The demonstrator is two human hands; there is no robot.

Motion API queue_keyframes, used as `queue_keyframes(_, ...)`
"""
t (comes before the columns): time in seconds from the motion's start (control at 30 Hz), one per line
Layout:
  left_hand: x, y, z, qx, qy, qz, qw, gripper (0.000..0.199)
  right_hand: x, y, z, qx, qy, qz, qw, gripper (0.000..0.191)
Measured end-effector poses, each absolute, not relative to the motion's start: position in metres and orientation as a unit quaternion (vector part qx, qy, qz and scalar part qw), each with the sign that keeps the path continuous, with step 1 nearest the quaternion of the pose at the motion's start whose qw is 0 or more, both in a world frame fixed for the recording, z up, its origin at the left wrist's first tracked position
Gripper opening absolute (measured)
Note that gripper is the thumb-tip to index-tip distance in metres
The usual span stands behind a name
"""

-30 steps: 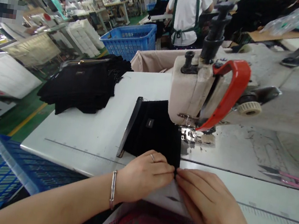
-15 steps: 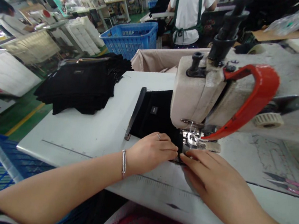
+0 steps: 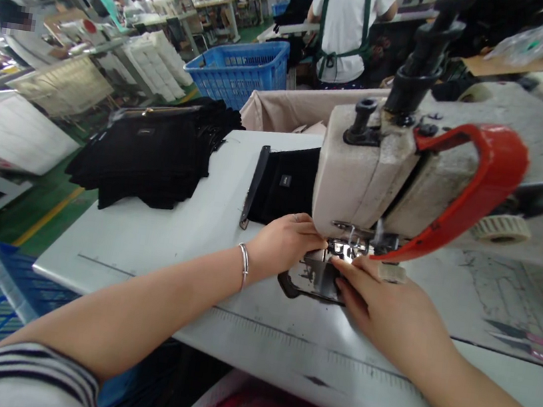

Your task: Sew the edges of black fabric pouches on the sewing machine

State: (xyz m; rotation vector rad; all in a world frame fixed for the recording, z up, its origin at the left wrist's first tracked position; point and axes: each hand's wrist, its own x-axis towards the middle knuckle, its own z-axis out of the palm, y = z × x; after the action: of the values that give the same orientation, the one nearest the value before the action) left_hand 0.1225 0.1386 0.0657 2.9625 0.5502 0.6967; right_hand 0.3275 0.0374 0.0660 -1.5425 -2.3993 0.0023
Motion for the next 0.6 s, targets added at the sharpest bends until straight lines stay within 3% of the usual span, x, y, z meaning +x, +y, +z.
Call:
queue_keyframes(0.2,0.124,0.146,0.063,0.952,0.180,0.247,0.015,0.024,0.329,0.038,0.063,-0.526,-0.833,0.004,0.171,0.027)
queue_keyframes(0.4,0.120,0.144,0.063,0.956,0.220,0.192,0.024,0.024,0.344,0.039,0.066,-0.527,-0.802,0.004,0.281,0.016)
queue_keyframes(0.6,0.121,0.126,0.079,0.953,0.270,0.131,0.040,0.029,0.348,0.043,0.069,-0.558,-0.803,-0.011,0.207,0.011)
